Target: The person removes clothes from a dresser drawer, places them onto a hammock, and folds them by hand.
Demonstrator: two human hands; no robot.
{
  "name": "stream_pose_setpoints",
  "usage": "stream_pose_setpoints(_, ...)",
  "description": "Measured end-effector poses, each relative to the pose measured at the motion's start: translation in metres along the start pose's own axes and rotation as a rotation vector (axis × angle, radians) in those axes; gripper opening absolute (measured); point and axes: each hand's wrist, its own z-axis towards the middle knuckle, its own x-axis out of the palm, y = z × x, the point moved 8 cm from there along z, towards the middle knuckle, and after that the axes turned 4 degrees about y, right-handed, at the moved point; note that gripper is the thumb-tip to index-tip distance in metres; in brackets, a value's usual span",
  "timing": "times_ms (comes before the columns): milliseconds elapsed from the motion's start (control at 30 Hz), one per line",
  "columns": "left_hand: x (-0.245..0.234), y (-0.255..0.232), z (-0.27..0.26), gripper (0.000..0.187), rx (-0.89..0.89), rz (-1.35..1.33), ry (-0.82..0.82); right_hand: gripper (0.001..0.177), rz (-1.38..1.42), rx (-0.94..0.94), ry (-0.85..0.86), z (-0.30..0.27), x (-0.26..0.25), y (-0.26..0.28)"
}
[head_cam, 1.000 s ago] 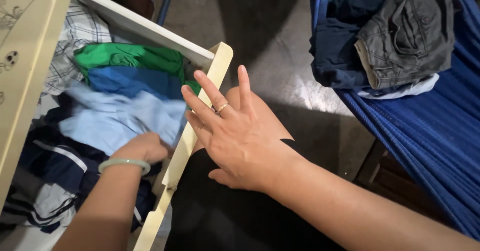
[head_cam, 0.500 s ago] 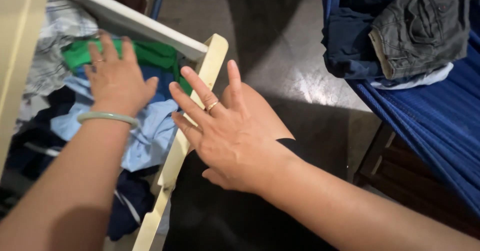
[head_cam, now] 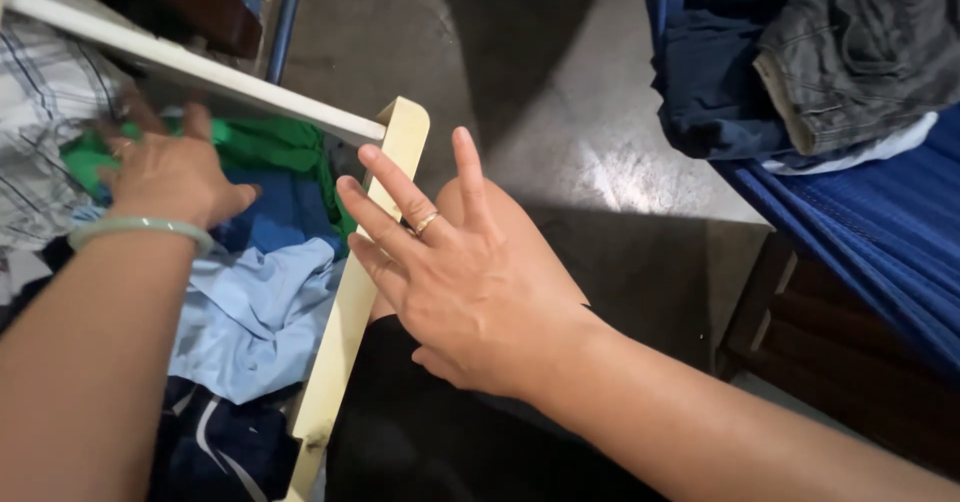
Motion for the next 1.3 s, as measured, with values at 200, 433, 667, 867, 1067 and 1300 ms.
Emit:
stream_pose_setpoints(200,0.004,-0.012,0.007,0.135,0.016,0.138,0.021,0.084,0.046,-0.024,0.04,-0.005,0.012,0.001)
stream_pose_setpoints(433,-0.004,-0.045,-0.075,0.132,0.028,0.204,0.071,0.091,0.138,-0.041,0.056,-0.024,0.013,-0.002)
stream_pose_setpoints(667,0.011,-0.023,-0.119,0.05,-0.058,0.207,0.143,0.097,0.173,-0.064,0.083,-0.047,-0.006,0.003)
stream_pose_setpoints(867,-0.005,-0.048,-0.2,0.038,-0.106,0.088,0.065,0.099,0.14,-0.082,0.096,-0.087,-0.038,0.0)
stream_pose_setpoints(1067,-0.051,-0.044,-0.258,0.049,-0.183,0.006,0.155,0.086,0.123,-0.034,0.152,-0.13,-0.056,0.006)
stream_pose_setpoints(1300,-0.138,-0.042,-0.325,0.06,-0.286,-0.2,0.091,0.082,0.18,0.027,-0.091,-0.162,-0.088,0.015)
